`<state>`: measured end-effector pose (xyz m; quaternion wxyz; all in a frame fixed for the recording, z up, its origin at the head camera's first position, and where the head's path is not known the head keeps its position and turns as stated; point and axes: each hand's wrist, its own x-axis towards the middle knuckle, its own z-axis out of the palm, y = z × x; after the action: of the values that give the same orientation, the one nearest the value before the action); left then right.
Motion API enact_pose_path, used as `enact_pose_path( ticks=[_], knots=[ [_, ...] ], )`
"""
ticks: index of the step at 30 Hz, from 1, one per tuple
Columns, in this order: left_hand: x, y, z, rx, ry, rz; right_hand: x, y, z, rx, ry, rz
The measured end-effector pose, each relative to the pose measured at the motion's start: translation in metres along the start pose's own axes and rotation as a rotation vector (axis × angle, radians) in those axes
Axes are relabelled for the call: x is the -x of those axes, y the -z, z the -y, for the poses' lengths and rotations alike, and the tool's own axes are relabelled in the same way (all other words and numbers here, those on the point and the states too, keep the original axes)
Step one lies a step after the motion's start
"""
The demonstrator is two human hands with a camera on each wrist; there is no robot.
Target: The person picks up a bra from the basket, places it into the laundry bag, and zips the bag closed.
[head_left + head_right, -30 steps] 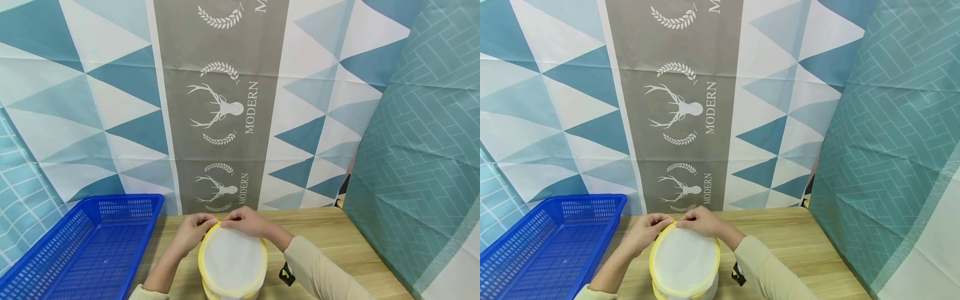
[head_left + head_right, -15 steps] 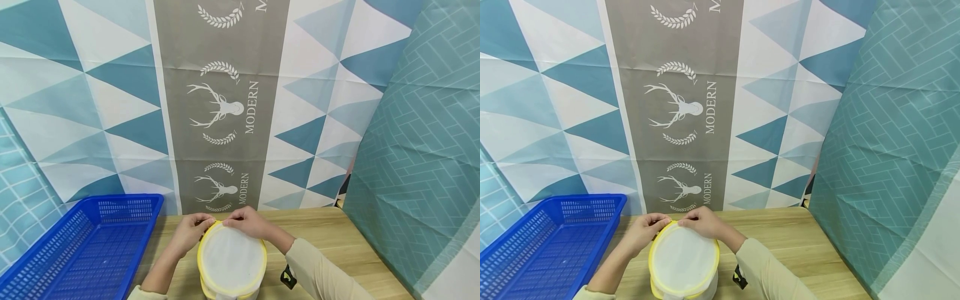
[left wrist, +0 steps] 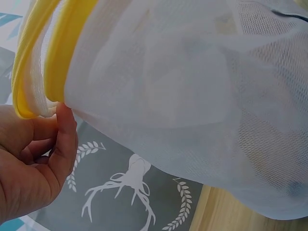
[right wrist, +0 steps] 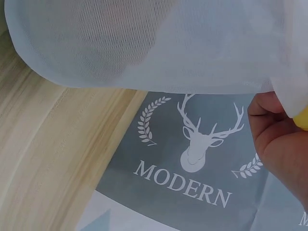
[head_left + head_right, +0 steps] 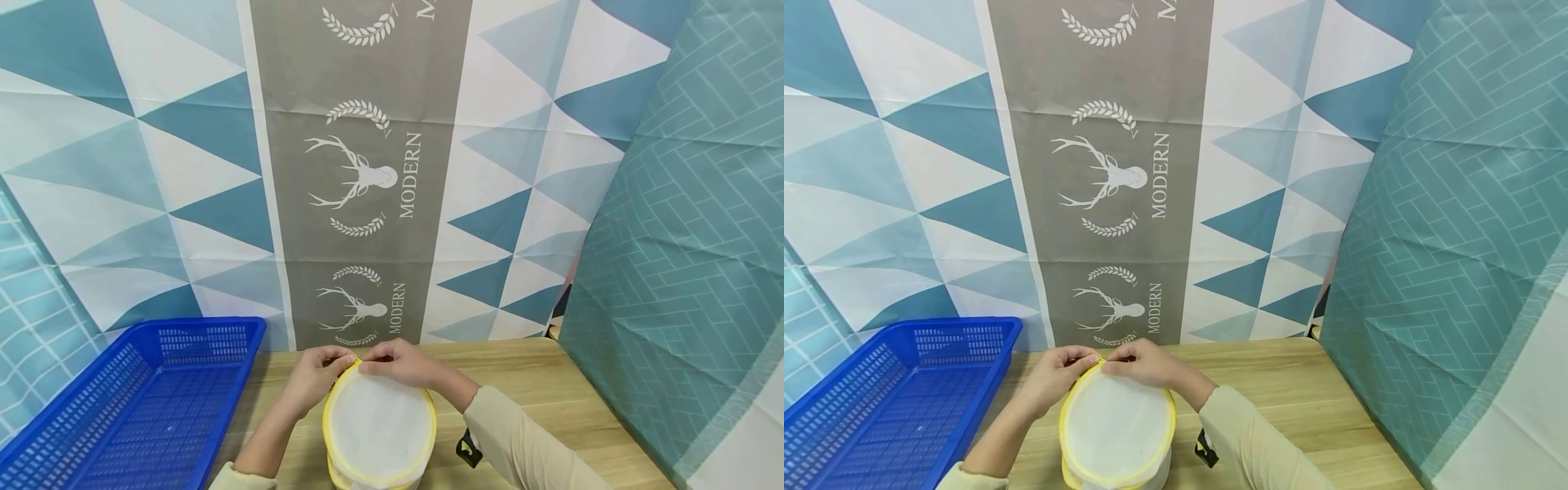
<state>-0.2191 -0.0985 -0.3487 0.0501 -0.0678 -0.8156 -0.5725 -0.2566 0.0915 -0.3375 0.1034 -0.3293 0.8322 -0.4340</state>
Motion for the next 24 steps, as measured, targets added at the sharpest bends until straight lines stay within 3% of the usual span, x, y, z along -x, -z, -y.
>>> enact_pose_path(
  ticks=[10,24],
  knots=[
    [-0.0001,-0.0027,0.0015,0.007,0.009,-0.017,0.003,-0.0005,0.0011,0.079,0.038,-0.048],
    [0.0006,-0.0001,0.0026,0.004,0.007,-0.029,0.0038,-0.0002,0.003,0.082,0.048,-0.067]
  ],
)
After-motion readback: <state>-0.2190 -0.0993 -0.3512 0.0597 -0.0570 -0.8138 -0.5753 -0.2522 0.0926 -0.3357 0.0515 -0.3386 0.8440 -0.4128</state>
